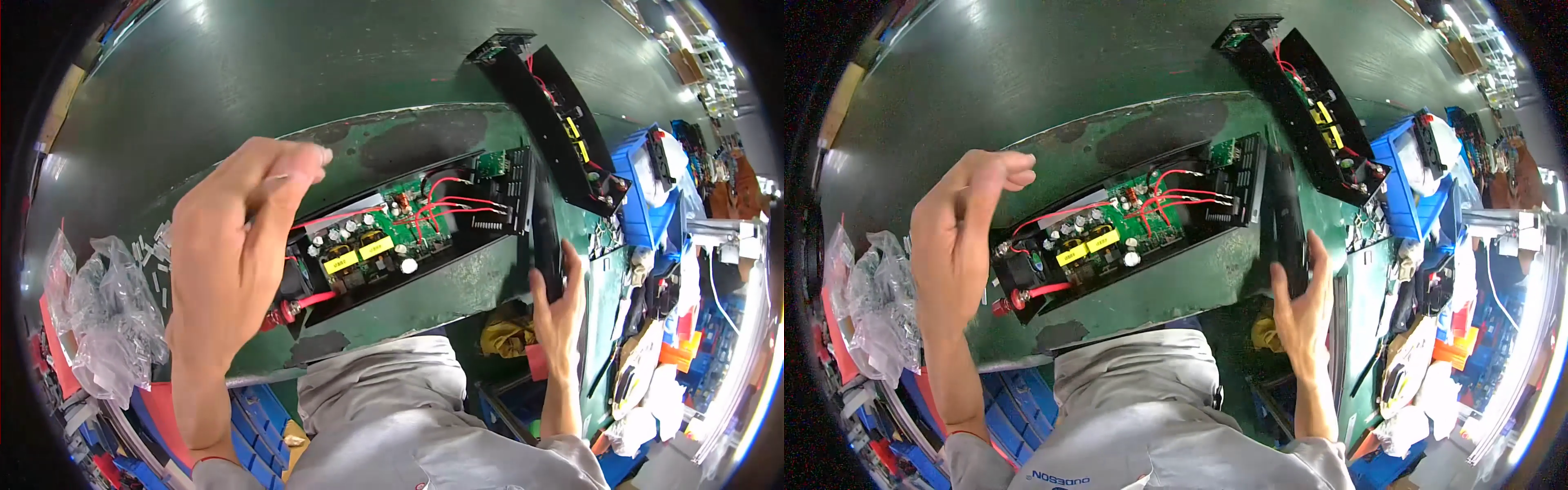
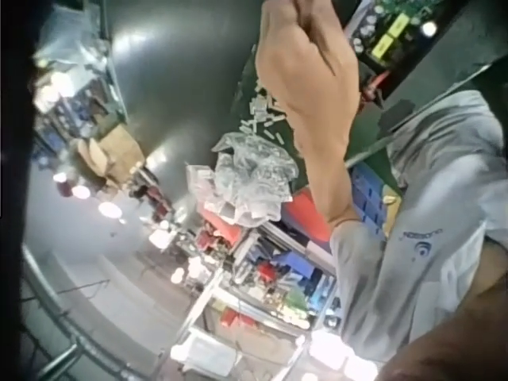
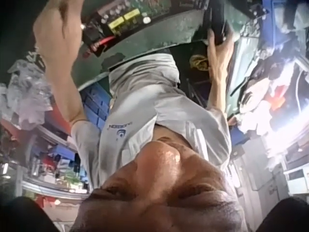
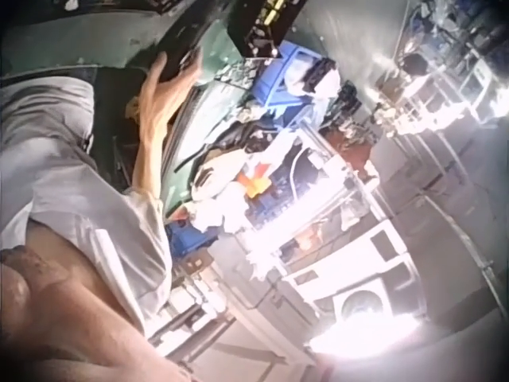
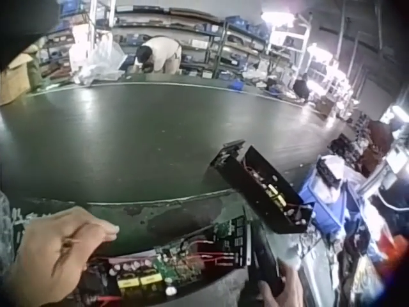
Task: Assembling electronic power inverter components into a metal housing using an electric screwdriver.
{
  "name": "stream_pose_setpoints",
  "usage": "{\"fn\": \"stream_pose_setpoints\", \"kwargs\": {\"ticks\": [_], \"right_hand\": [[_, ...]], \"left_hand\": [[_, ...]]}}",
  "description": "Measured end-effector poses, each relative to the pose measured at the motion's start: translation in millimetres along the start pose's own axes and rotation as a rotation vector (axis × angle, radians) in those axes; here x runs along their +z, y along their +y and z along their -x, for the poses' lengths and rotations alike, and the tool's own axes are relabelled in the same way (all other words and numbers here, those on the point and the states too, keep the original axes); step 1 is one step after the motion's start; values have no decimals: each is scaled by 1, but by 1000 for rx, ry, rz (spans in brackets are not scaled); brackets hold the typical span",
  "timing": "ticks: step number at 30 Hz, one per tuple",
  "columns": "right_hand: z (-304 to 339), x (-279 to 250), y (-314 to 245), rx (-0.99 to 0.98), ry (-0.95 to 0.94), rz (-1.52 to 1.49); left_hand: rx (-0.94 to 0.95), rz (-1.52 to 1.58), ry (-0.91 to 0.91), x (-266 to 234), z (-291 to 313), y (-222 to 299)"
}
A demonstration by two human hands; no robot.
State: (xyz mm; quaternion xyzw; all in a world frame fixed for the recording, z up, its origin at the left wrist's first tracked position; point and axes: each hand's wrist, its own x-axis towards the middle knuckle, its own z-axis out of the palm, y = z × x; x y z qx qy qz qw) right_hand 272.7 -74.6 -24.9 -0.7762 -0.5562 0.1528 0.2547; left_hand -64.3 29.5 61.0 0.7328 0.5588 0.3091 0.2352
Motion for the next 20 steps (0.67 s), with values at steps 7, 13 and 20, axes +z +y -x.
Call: {"fn": "stream_pose_setpoints", "kwargs": {"ticks": [7, 13, 20], "right_hand": [[-35, 5, -5, -256, 183, 186], [-8, 12, -35, -299, 113, -209], [22, 69, -54, -371, 53, -245]], "left_hand": [[17, 223, 122, -5, 10, 23], [161, -124, 169, 12, -19, -12], [380, -738, -247, 53, -62, 4]]}}
